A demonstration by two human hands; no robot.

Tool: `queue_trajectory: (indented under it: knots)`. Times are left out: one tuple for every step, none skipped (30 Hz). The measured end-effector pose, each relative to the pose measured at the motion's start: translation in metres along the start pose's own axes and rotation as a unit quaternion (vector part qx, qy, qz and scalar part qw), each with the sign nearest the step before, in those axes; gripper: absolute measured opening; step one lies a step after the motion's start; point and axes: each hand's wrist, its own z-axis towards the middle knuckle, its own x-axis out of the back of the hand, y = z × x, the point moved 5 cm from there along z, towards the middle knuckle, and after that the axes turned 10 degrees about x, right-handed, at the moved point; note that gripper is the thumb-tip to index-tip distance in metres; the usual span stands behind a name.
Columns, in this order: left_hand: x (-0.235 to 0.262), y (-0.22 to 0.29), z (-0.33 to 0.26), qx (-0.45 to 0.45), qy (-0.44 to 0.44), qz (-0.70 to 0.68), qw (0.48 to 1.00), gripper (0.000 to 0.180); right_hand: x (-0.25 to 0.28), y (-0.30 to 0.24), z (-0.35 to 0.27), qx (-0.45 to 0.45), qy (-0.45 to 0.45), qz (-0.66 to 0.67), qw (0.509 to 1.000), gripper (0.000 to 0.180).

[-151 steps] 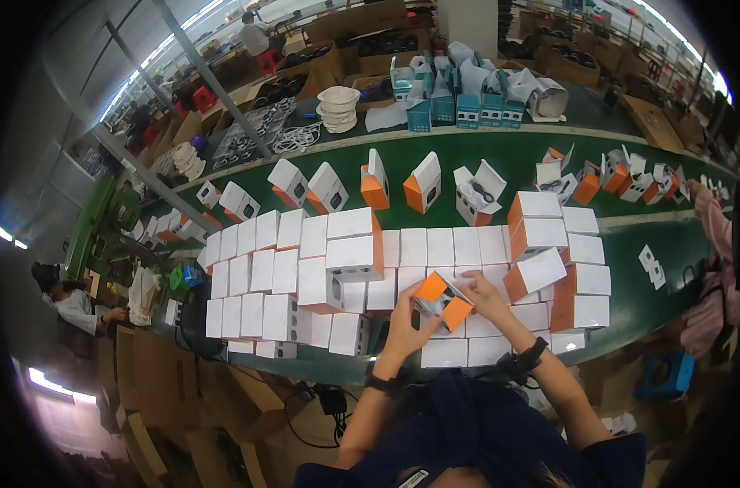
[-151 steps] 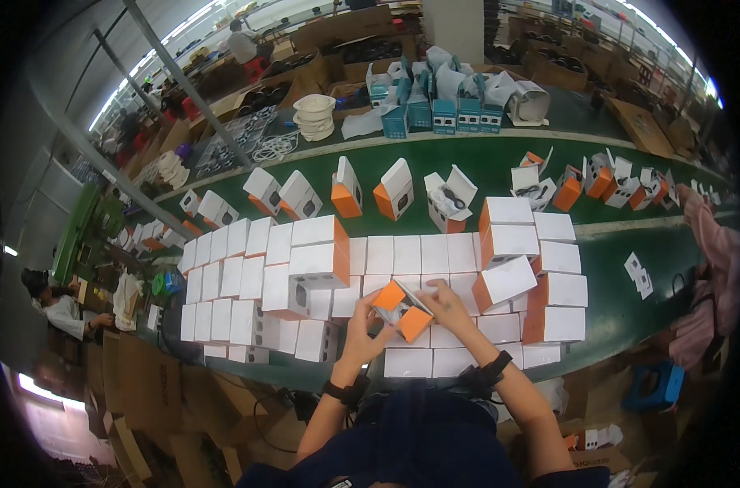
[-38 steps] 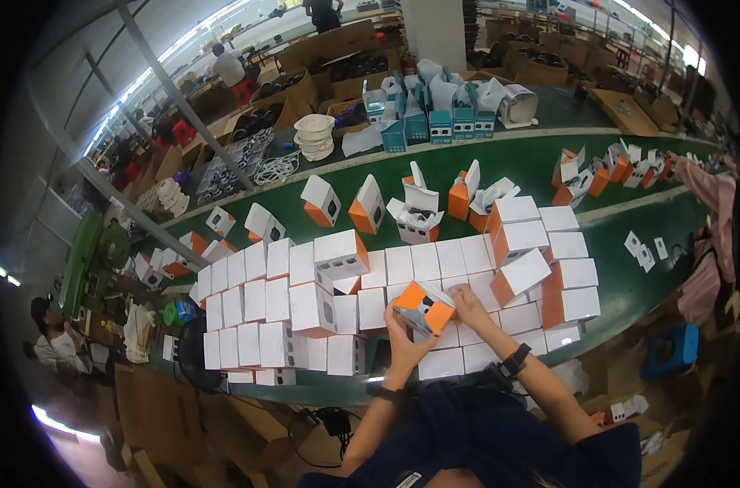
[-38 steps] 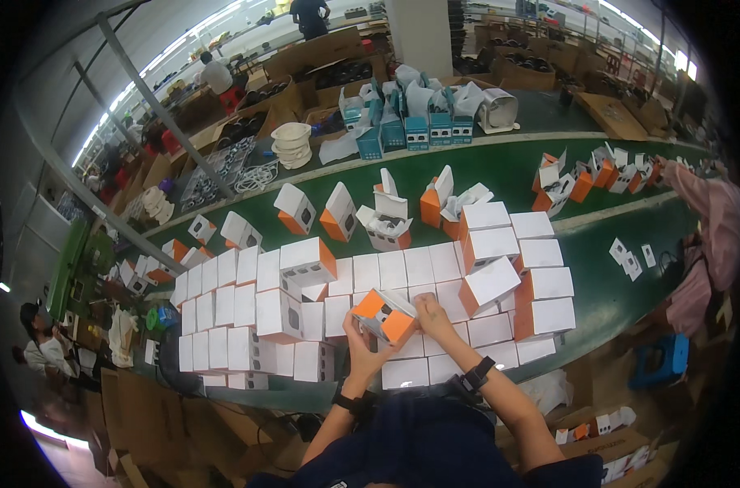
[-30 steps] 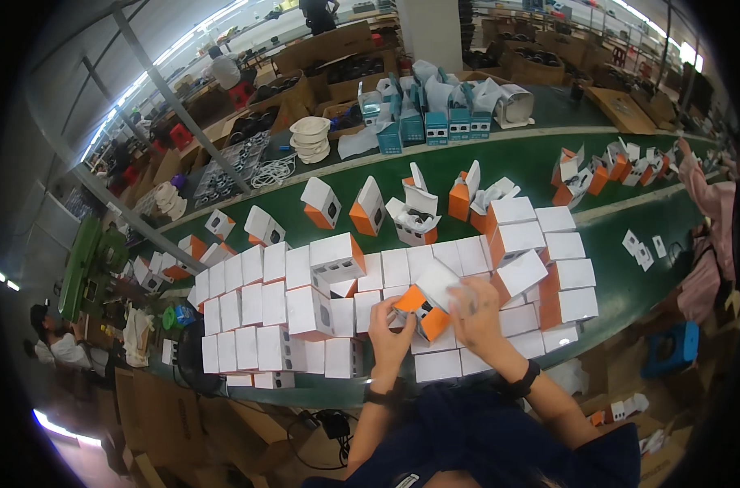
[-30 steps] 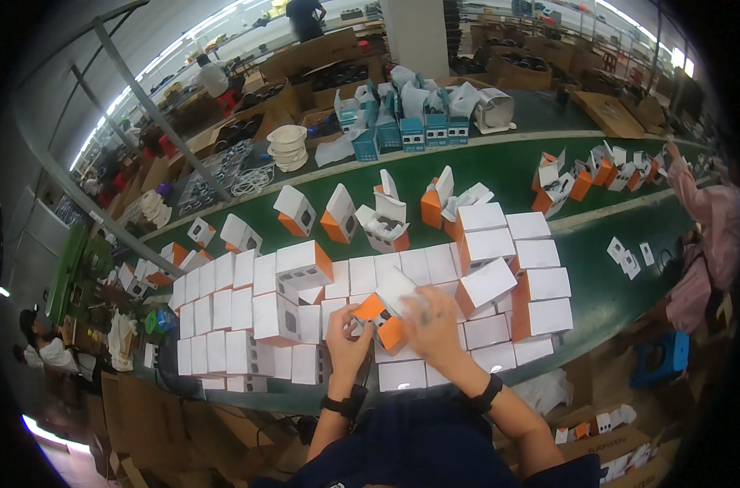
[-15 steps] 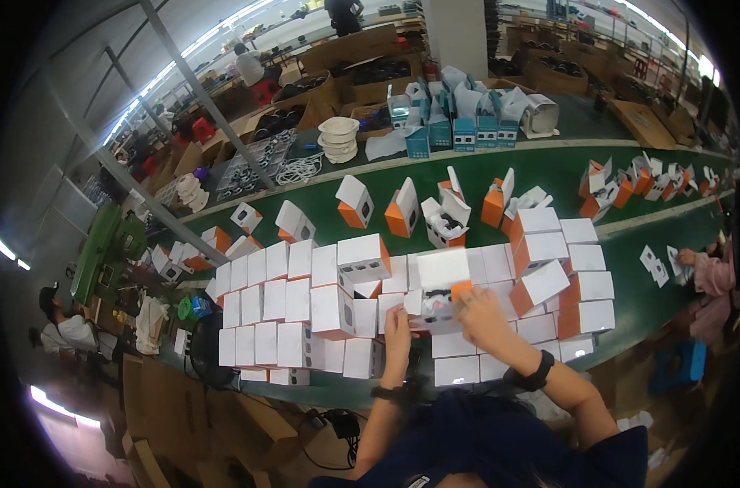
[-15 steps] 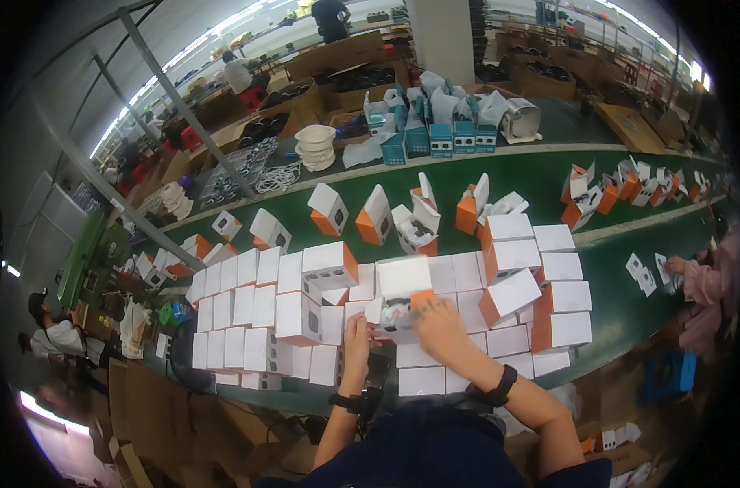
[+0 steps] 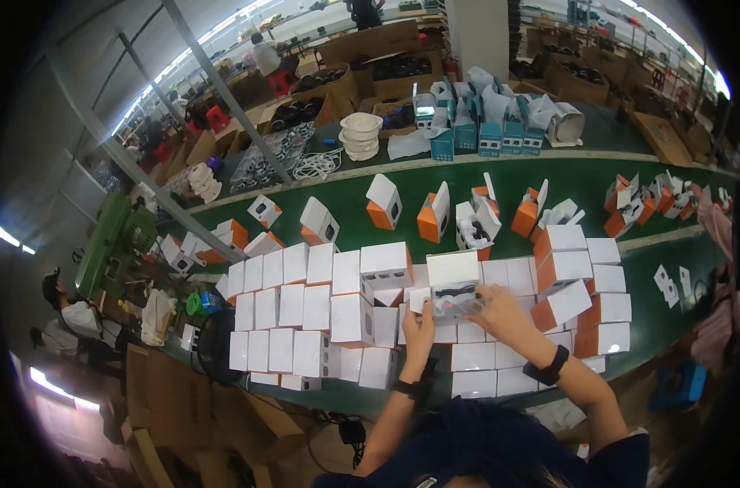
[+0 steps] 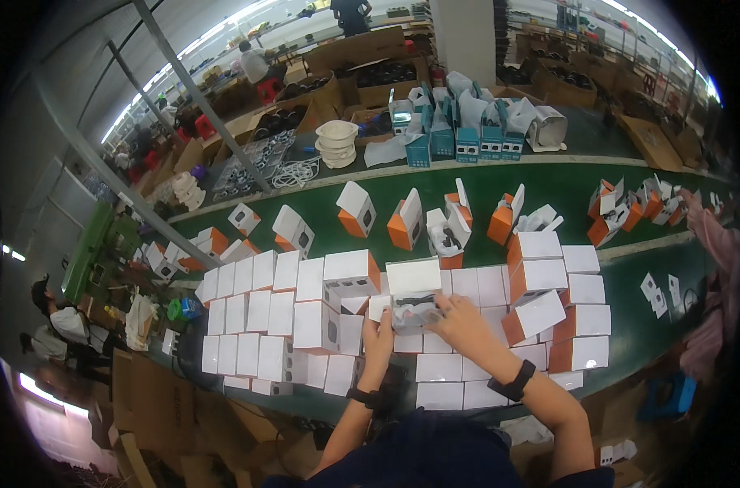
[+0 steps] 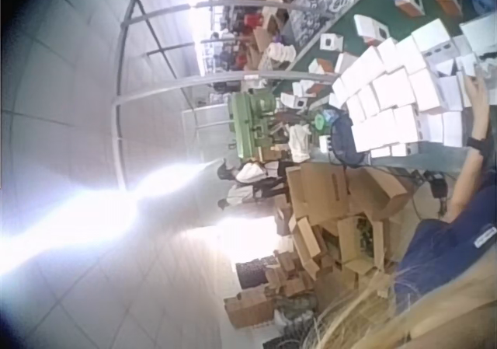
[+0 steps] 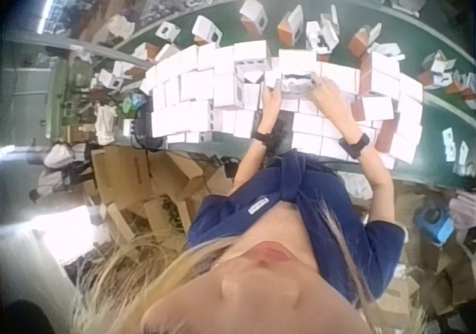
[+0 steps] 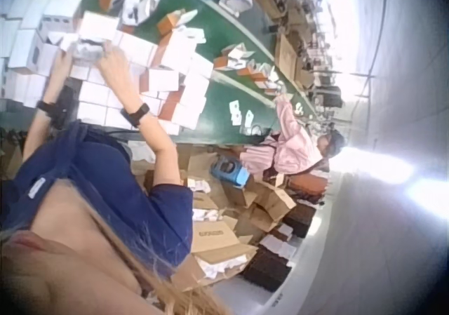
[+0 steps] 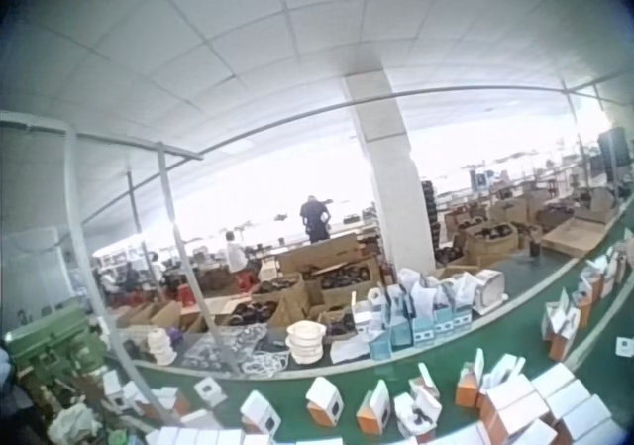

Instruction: Packing small electronic components into boxes on a factory assembly line.

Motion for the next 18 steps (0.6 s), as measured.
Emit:
queue_trajectory:
  knots:
    - [0.0, -0.004, 0.001, 0.049, -0.031, -0.02, 0.998, 0.03, 0.002, -0.003, -0.002, 0.002, -0.002, 0.002, 1.0, 0.019]
    - [-0.002, -0.009, 0.002, 0.098, -0.06, -0.04, 0.993, 0.03, 0.006, -0.002, -0.005, -0.027, 0.018, -0.032, 0.999, 0.021]
    - [-0.001, -0.01, 0.0, 0.1, -0.057, -0.041, 0.993, 0.03, 0.008, -0.002, -0.007, -0.055, 0.037, -0.066, 0.996, 0.023]
    - [-0.005, -0.015, -0.001, 0.151, -0.076, -0.142, 0.975, 0.03, 0.005, -0.005, -0.009, -0.057, 0.036, -0.066, 0.996, 0.023]
    - [-0.009, -0.018, -0.003, 0.2, -0.094, -0.241, 0.945, 0.03, 0.003, -0.007, -0.012, -0.079, 0.073, -0.083, 0.991, 0.023]
    - [-0.009, -0.017, -0.004, 0.201, -0.094, -0.241, 0.945, 0.03, 0.001, -0.009, -0.016, -0.101, 0.11, -0.099, 0.984, 0.023]
    - [-0.013, -0.016, -0.007, 0.234, -0.114, -0.296, 0.919, 0.027, -0.006, -0.012, -0.021, -0.103, 0.11, -0.1, 0.984, 0.023]
    - [-0.015, -0.017, -0.01, 0.265, -0.13, -0.35, 0.889, 0.025, -0.015, -0.01, -0.026, -0.141, 0.13, -0.063, 0.979, 0.024]
    - [-0.013, -0.022, -0.008, 0.265, -0.129, -0.351, 0.889, 0.025, -0.023, -0.006, -0.03, -0.178, 0.149, -0.026, 0.972, 0.025]
    - [-0.014, -0.027, -0.007, 0.305, -0.163, -0.376, 0.86, 0.024, -0.03, -0.005, -0.031, -0.178, 0.148, -0.026, 0.972, 0.025]
    - [-0.016, -0.032, -0.008, 0.343, -0.197, -0.399, 0.827, 0.022, -0.041, 0.002, -0.035, -0.224, 0.139, 0.059, 0.963, 0.023]
    - [-0.014, -0.034, -0.007, 0.343, -0.198, -0.399, 0.827, 0.022, -0.049, 0.007, -0.039, -0.269, 0.13, 0.142, 0.944, 0.022]
    - [-0.015, -0.027, -0.008, 0.364, -0.219, -0.396, 0.814, 0.02, -0.048, 0.009, -0.04, -0.27, 0.13, 0.141, 0.944, 0.022]
    - [-0.016, -0.023, -0.009, 0.384, -0.241, -0.391, 0.801, 0.019, -0.048, 0.009, -0.038, -0.242, 0.086, 0.082, 0.963, 0.021]
    - [-0.015, -0.028, -0.007, 0.385, -0.243, -0.391, 0.8, 0.019, -0.048, 0.008, -0.036, -0.212, 0.041, 0.021, 0.976, 0.02]
    - [-0.01, -0.039, -0.006, 0.4, -0.262, -0.401, 0.781, 0.02, -0.033, 0.001, -0.026, -0.208, 0.041, 0.024, 0.977, 0.02]
    - [-0.004, -0.047, -0.007, 0.416, -0.278, -0.412, 0.762, 0.021, -0.001, -0.017, -0.009, -0.163, 0.089, -0.081, 0.979, 0.019]
    - [-0.003, -0.043, -0.008, 0.414, -0.275, -0.413, 0.763, 0.021, 0.022, -0.028, 0.002, -0.117, 0.138, -0.188, 0.965, 0.018]
